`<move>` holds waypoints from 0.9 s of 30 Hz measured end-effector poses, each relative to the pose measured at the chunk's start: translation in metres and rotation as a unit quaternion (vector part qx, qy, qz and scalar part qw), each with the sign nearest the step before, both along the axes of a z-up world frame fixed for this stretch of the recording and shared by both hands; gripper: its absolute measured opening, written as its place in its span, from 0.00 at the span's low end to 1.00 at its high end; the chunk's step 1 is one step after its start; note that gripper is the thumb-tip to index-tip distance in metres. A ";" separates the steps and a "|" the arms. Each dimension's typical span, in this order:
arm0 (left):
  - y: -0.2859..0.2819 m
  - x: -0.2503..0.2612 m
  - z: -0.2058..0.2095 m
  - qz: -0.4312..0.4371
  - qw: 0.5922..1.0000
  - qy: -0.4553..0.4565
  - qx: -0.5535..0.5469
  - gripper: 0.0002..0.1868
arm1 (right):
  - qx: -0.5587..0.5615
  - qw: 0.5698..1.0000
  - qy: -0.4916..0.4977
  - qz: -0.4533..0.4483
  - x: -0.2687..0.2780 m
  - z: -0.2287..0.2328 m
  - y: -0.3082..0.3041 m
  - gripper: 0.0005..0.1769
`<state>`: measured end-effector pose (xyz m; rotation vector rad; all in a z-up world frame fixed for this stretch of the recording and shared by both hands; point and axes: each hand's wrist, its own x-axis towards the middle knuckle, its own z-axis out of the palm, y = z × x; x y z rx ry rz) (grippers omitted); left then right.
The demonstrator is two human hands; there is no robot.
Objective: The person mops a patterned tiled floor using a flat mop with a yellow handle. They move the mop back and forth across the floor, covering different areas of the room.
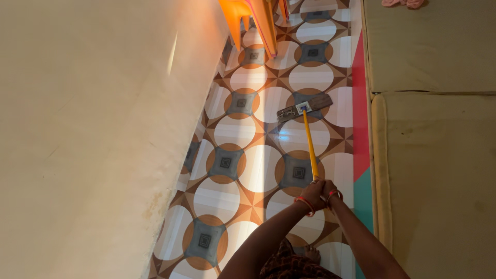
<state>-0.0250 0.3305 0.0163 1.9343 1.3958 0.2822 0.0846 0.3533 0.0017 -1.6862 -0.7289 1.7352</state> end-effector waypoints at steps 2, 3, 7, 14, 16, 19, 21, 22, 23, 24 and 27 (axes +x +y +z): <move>-0.018 0.002 0.005 0.002 1.000 0.002 0.002 0.48 | 0.014 0.999 -0.033 0.027 0.005 0.000 -0.018 0.19; -0.032 0.003 0.008 0.008 1.000 0.005 -0.001 0.46 | 0.020 0.998 -0.047 0.042 0.006 0.001 -0.028 0.19; -0.089 -0.011 0.035 -0.009 0.995 -0.024 0.099 0.37 | 0.051 0.989 -0.092 0.102 0.015 0.005 -0.073 0.18; -0.181 -0.037 0.141 -0.037 0.970 -0.099 0.221 0.29 | 0.101 0.986 -0.019 0.131 0.022 0.066 -0.160 0.19; -0.199 -0.040 0.172 -0.059 0.963 -0.098 0.244 0.26 | 0.109 0.985 0.006 0.130 0.026 0.109 -0.187 0.19; -0.220 -0.039 0.211 -0.092 0.940 -0.128 0.303 0.24 | 0.142 0.978 0.083 0.130 0.041 0.176 -0.225 0.21; -0.226 -0.035 0.231 -0.131 0.914 -0.131 0.360 0.24 | 0.153 0.972 0.091 0.155 0.049 0.212 -0.240 0.22; -0.229 -0.031 0.238 -0.151 0.899 -0.131 0.390 0.25 | 0.143 0.975 0.020 0.169 0.055 0.230 -0.246 0.20; -0.232 -0.026 0.244 -0.137 0.903 -0.121 0.390 0.25 | 0.135 0.972 -0.053 0.183 0.058 0.248 -0.249 0.19; -0.236 -0.019 0.247 -0.122 0.906 -0.112 0.390 0.26 | 0.160 0.920 -0.274 0.231 0.058 0.266 -0.255 0.20; -0.234 0.002 0.240 -0.112 0.942 0.023 0.316 0.21 | 0.420 0.760 -0.477 0.135 0.050 0.323 -0.282 0.22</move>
